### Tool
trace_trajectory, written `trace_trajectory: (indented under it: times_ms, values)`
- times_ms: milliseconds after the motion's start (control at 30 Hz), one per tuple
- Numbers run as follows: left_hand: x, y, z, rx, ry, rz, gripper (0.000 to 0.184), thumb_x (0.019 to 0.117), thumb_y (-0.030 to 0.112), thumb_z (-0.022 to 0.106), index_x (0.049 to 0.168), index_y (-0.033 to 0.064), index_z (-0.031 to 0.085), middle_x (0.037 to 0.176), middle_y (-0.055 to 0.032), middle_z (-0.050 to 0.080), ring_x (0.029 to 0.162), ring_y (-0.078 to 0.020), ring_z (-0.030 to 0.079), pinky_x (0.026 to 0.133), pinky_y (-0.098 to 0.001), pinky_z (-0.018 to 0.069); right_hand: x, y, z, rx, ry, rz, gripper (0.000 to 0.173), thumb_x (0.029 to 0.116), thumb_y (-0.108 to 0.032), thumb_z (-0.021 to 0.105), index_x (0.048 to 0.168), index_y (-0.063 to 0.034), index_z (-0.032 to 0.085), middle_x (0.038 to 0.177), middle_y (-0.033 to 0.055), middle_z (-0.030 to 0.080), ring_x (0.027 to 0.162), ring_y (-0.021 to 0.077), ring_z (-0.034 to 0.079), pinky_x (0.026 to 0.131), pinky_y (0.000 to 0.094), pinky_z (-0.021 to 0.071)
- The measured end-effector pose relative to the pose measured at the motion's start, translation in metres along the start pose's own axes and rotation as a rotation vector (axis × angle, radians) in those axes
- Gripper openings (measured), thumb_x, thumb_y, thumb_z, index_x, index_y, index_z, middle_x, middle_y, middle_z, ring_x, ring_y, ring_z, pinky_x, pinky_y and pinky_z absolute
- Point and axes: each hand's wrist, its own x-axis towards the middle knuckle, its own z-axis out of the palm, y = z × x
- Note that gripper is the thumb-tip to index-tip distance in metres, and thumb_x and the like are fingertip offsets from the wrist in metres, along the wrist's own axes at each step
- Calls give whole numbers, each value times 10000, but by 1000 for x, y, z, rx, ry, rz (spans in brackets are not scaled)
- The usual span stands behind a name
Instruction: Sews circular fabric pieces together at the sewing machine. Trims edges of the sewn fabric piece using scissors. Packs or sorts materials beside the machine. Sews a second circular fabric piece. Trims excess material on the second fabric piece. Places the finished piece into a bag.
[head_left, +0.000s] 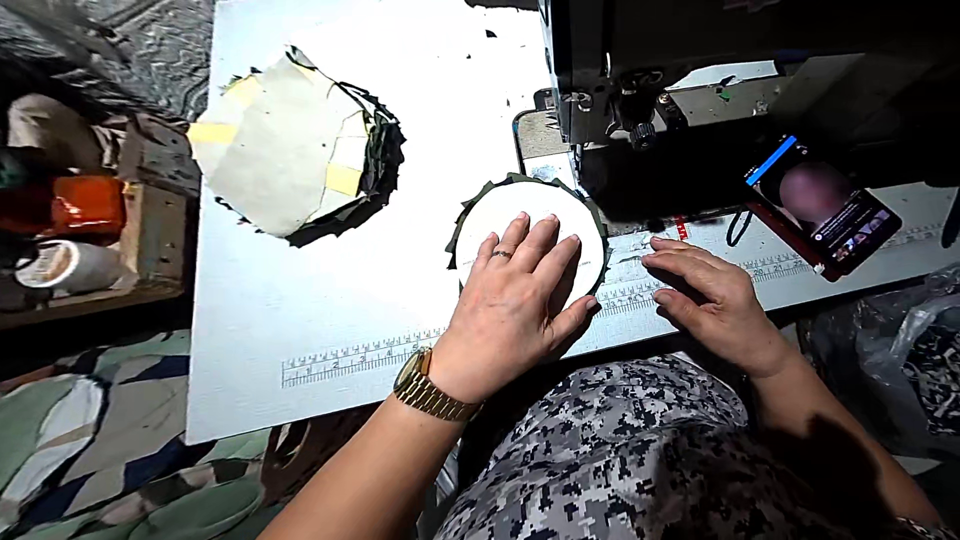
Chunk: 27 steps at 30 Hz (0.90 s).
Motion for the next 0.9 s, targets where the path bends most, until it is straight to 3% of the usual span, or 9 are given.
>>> trace_trajectory:
  times_ms: [100,233,367,433,533,667,733,800,900]
  values:
    - [-2,-4,-3,-52,35,40,516,1012,487,516,1335,111,662,1493,-175,547,1430,-410,457,1125,-670,355,1,0,1,3,2,-3,341,991,-220,640,1219,26,706,1262,164,692,1301,265,601,1122,393,487]
    - [-2,-4,-8,-133,159,130,254,1016,238,584,1064,55,752,1299,-141,692,1300,-346,604,1083,-572,471,1,2,0,23,7,-16,343,999,-227,628,1215,27,707,1258,167,694,1296,273,605,1118,404,487]
    - [-13,-5,-32,-310,348,96,206,1016,82,564,1091,-56,697,1179,-187,710,1170,-251,679,1024,-405,553,1,4,0,36,-7,-22,350,1013,-241,611,1222,26,701,1276,171,686,1296,276,605,1123,418,486]
    - [-27,-9,-50,-396,473,25,218,1036,60,533,1156,-77,651,1190,-152,694,1115,-174,683,981,-349,568,0,5,-1,37,-12,-21,351,1014,-234,603,1222,31,697,1273,174,685,1303,280,598,1122,419,484]
    - [-70,-32,-68,-541,663,-157,270,1044,95,537,1307,54,582,1242,22,653,1103,-84,655,950,-282,563,-1,5,-2,37,-20,-15,354,1019,-247,598,1233,19,693,1287,166,680,1312,276,591,1120,418,486]
    - [-150,-73,-67,-802,837,-396,374,1033,156,577,1391,153,469,1234,23,633,1058,-130,670,935,-319,583,-1,7,-3,16,-31,-20,368,1026,-268,589,1248,11,685,1300,165,675,1321,287,583,1127,439,477]
    - [-187,-80,-65,-942,830,-440,231,1021,165,604,1246,208,580,1133,56,668,1000,-103,675,885,-303,591,-1,7,-3,10,-35,-24,376,1030,-279,583,1254,6,684,1296,161,679,1322,292,582,1127,445,479]
    - [-213,-76,-61,-999,725,-486,47,987,273,667,1003,301,700,999,132,711,894,-18,681,791,-225,591,-1,8,-4,3,-42,-28,384,1034,-292,579,1255,5,681,1298,167,677,1325,296,580,1129,450,475]
    - [-252,-71,-38,-1035,529,-683,112,936,352,714,825,355,734,955,167,714,865,15,663,740,-191,565,-3,13,-4,0,-54,-12,385,1037,-283,564,1268,4,675,1306,166,676,1336,306,570,1136,465,464]
